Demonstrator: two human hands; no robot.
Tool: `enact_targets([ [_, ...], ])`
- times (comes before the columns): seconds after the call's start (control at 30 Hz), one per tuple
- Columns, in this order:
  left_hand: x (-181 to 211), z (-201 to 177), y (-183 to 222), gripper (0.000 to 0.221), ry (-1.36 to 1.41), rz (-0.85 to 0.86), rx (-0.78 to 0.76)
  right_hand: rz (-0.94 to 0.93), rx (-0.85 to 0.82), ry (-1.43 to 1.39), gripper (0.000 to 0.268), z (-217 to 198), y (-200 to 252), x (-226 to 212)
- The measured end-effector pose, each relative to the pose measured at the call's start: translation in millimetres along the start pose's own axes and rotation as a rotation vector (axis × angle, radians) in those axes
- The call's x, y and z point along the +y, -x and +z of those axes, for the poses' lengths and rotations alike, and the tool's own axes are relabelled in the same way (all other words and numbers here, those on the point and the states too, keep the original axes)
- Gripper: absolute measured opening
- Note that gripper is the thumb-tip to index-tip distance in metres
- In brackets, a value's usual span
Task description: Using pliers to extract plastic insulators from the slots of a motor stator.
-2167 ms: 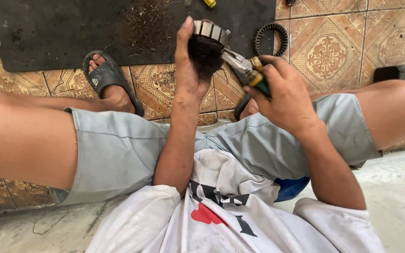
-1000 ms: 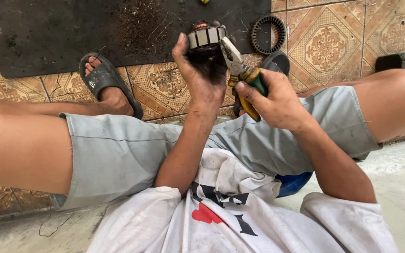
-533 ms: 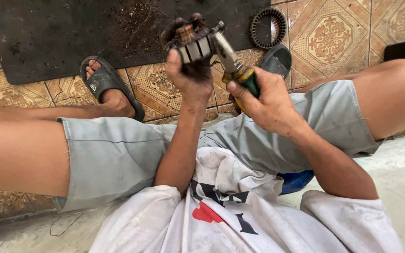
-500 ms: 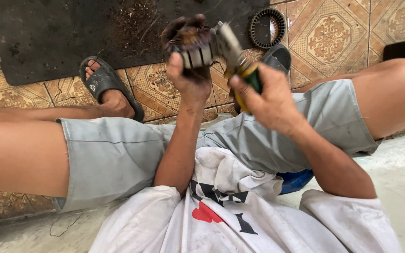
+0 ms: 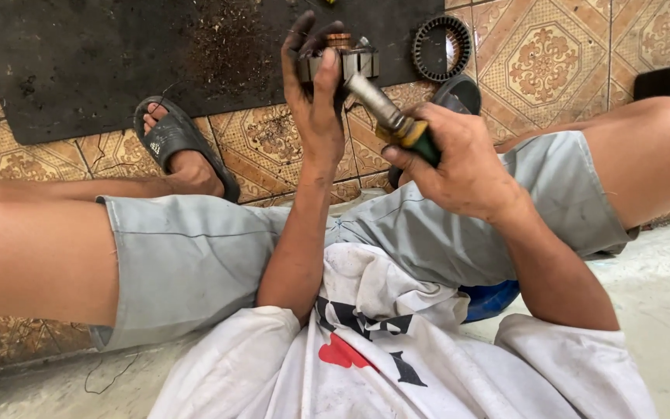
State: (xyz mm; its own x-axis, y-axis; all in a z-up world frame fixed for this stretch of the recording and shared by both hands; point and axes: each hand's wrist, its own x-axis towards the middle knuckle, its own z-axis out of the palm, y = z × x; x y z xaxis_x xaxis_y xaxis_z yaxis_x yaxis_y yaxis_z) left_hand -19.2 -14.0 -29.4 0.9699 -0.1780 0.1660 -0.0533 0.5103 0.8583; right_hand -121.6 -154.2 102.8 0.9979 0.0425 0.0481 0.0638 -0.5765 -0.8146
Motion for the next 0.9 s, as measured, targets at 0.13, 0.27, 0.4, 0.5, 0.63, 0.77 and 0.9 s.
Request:
enact_targets([
  [0.13,6,-3,-1,0.039,-0.029,0.006,0.048,0.010,-0.105,0.078,0.029,2,-4,-4],
  [0.27,0,-9,-5,0.042,0.010,-0.002,0.079,0.065,-0.079,0.142,0.041,3,-3,1],
  [0.4,8,-7,-6,0.035,0.089,-0.008,0.092,0.057,-0.054,0.350,0.047,7,1,18],
  [0.5,13,-5,-6,0.043,0.088,-0.091,0.137,-0.033,-0.012,0.511,0.042,9,0,20],
  [0.63,9,-8,-9,0.046,-0.273,0.020,0.111,-0.057,0.046,0.669,0.036,12,1,35],
  [0.77,21,-2,-9,0.045,-0.423,0.065,0.139,-0.113,0.121,0.793,0.030,7,-2,27],
  [0.9,37,6,-8,0.048,-0.505,0.079,0.119,-0.078,0.116,0.775,0.031,8,-1,32],
])
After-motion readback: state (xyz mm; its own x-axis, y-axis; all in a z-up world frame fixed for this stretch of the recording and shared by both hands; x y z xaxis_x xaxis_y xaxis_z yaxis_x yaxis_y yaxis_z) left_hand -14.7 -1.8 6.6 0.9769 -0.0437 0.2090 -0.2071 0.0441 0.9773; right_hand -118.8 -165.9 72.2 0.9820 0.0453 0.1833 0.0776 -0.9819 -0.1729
